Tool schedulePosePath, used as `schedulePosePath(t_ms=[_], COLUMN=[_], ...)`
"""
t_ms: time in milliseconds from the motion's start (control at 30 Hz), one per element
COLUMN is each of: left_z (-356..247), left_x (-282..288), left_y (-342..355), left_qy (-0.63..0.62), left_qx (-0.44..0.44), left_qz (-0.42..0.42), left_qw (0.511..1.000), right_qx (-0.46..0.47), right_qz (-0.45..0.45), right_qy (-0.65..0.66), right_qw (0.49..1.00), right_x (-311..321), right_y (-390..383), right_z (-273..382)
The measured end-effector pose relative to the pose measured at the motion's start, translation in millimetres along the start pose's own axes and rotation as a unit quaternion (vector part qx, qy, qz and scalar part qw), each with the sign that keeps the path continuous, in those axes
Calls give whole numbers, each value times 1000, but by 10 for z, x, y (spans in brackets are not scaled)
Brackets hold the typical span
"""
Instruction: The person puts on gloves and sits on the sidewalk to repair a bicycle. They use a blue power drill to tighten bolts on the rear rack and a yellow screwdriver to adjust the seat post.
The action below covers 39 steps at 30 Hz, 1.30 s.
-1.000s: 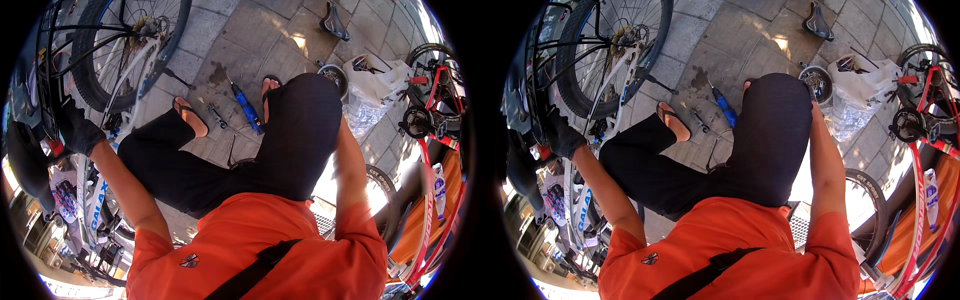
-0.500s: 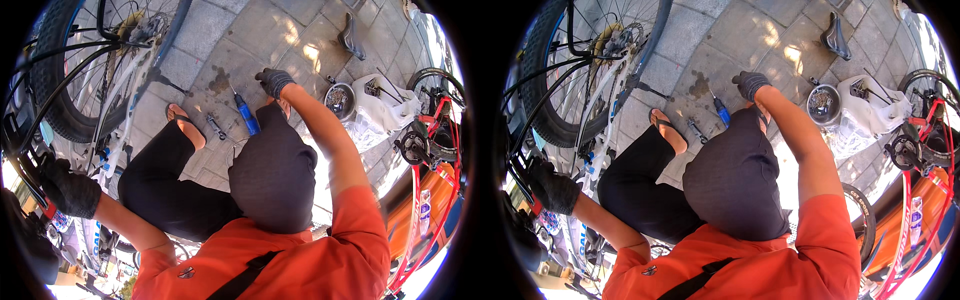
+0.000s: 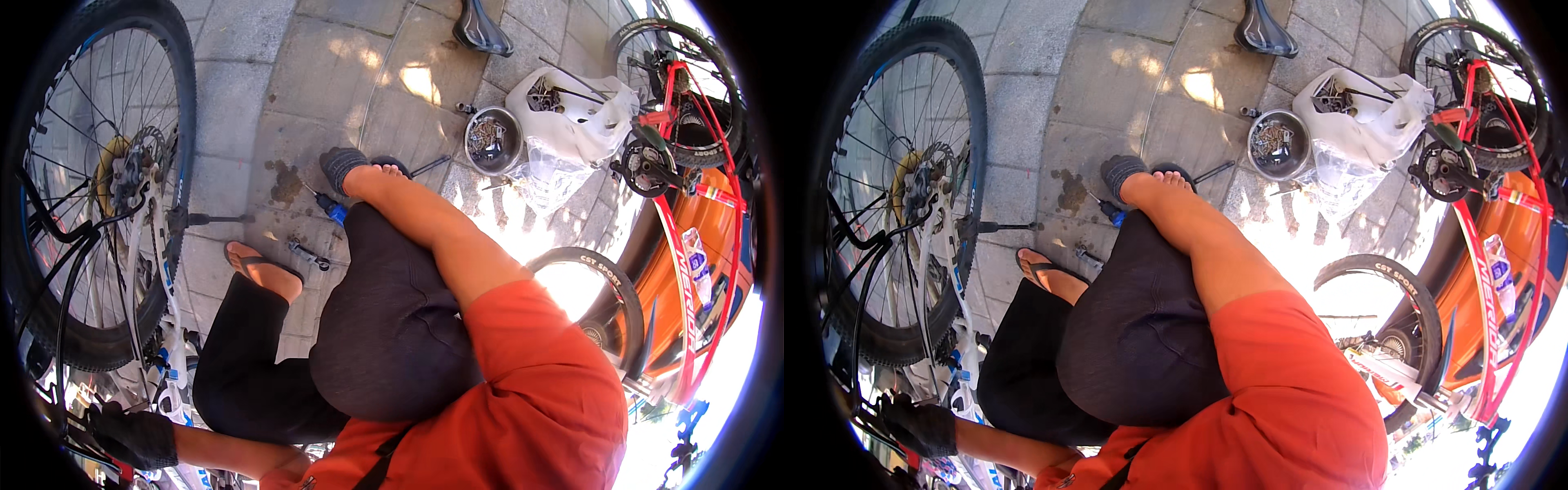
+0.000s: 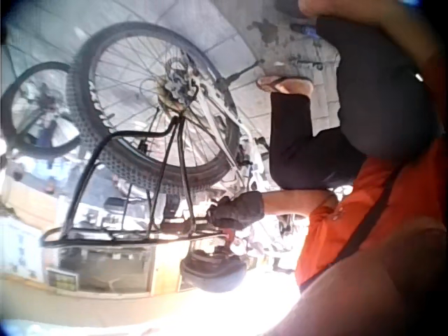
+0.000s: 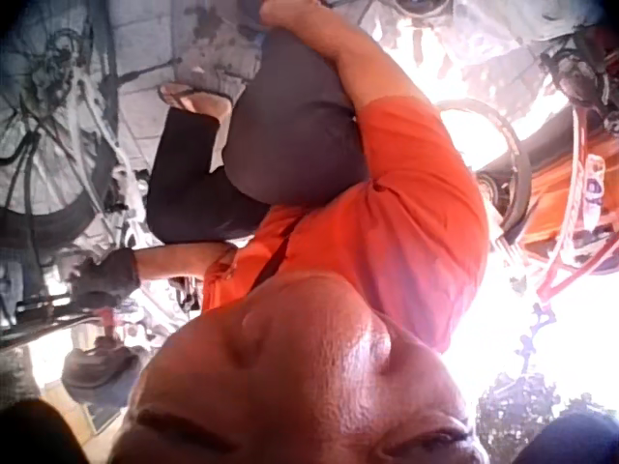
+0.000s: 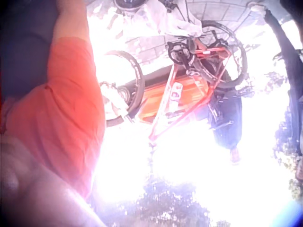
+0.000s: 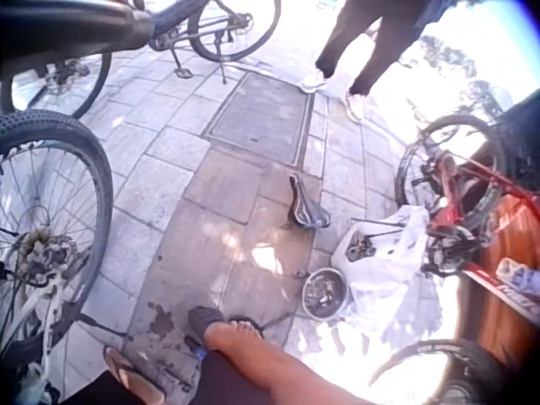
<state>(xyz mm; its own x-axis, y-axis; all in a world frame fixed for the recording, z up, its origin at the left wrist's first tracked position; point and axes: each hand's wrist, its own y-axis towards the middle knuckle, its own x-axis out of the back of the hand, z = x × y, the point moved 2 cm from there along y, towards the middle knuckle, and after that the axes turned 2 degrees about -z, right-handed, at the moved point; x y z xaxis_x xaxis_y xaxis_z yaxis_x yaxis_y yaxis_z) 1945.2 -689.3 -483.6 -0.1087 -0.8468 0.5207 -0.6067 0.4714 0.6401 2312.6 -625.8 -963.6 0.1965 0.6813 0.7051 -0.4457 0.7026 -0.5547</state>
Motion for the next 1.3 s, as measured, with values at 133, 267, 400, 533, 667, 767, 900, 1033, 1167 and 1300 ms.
schedulePosePath(t_ms=[133,267,400,533,667,767,900,1033,1167,1300], left_z=[108,84,206,278,249,-66,-149,-242,-216,-85], left_x=[83,74,84,132,145,-78,-78,-150,-157,-123], left_y=[90,89,113,207,281,3,-60,-122,-101,-34], left_qy=[134,285,149,123,38,38,33,34,22,-21], left_qx=[-159,-258,-60,-32,-20,1,-9,-8,-3,-27], left_qz=[67,72,31,21,24,-10,-34,-49,-70,-59], left_qw=[976,920,987,992,999,999,999,998,997,998], right_qx=[-210,-46,-300,-440,-471,-466,-467,-494,-522,-499], right_qz=[-125,-193,-175,-253,-251,-299,-299,-292,-292,-325], right_qy=[267,334,809,484,276,221,160,119,177,234], right_qw=[932,921,475,713,799,803,816,810,782,768], right_x=[353,288,268,166,-300,-347,-202,39,110,82], right_y=[-431,-1184,-1966,-2267,-2147,-1948,-1794,-1787,-1826,-1787], right_z=[-412,-1241,-1832,-2653,-3389,-3688,-3516,-3312,-3018,-2790])
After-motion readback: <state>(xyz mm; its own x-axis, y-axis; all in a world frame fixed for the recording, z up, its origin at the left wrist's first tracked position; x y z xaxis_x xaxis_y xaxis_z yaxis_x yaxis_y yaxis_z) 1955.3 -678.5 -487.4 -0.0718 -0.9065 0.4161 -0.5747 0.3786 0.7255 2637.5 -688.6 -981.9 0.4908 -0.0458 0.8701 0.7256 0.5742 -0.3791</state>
